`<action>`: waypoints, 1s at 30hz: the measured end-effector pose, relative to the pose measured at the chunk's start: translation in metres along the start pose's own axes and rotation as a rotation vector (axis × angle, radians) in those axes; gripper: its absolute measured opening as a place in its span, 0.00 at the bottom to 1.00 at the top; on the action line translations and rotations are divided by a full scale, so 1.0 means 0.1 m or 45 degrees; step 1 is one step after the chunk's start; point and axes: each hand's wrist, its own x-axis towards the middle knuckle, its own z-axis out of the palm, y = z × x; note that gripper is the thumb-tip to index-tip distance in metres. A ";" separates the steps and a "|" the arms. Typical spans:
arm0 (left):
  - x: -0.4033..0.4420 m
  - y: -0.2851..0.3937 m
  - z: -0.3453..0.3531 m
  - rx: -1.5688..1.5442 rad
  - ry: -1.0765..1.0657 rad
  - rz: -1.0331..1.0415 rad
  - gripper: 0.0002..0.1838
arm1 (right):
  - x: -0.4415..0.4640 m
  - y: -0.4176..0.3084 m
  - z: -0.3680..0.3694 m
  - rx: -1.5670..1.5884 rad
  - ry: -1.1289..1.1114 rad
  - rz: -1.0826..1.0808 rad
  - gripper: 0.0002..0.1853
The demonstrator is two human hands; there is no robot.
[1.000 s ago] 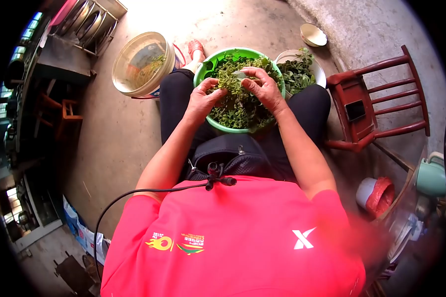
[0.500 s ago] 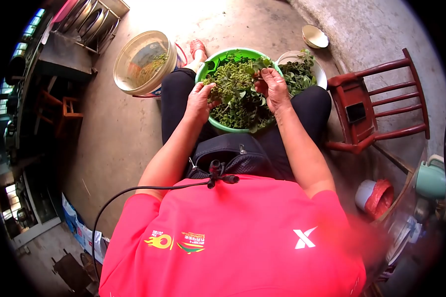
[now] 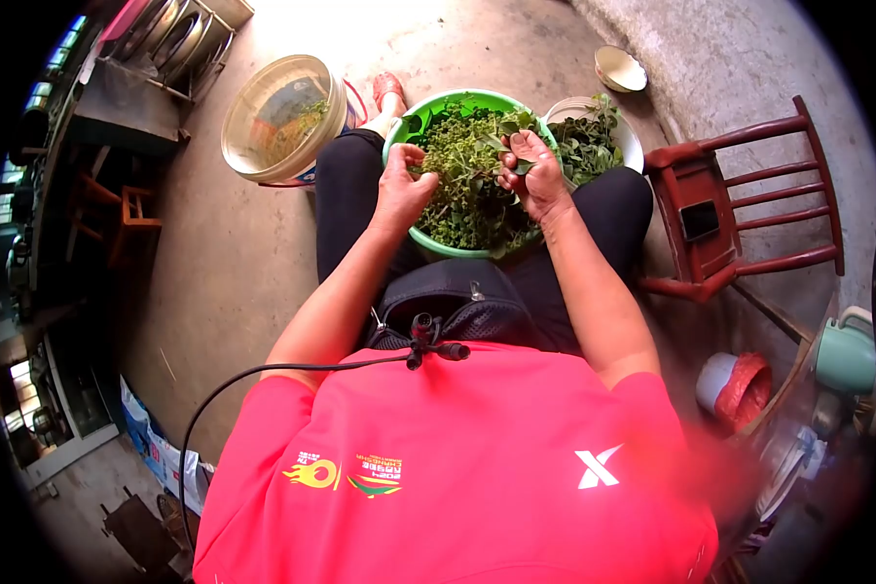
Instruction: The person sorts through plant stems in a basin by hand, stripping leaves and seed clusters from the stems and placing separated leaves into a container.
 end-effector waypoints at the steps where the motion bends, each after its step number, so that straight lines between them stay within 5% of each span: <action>1: -0.01 0.09 0.01 0.309 0.004 0.256 0.19 | -0.01 0.00 0.02 0.000 0.000 0.003 0.10; 6: -0.11 0.38 0.08 0.610 -0.270 0.525 0.31 | 0.01 0.01 0.07 0.013 -0.074 0.020 0.10; 14: -0.09 0.39 0.17 1.285 -0.209 0.771 0.17 | -0.01 0.11 0.18 -0.510 -0.316 -0.175 0.07; 19: 0.01 0.32 0.12 1.280 -0.134 0.666 0.13 | -0.11 0.06 0.27 -0.751 -0.316 -0.274 0.05; 22: 0.14 0.08 -0.04 0.935 0.011 0.341 0.11 | -0.19 0.00 0.31 -0.578 -0.315 -0.282 0.05; 25: 0.28 -0.06 -0.18 0.083 -0.065 -0.142 0.16 | -0.15 0.08 0.21 -0.626 -0.171 -0.326 0.08; 30: 0.25 -0.05 -0.17 -0.147 -0.064 -0.158 0.20 | -0.07 0.13 0.33 -0.994 -0.056 -0.497 0.09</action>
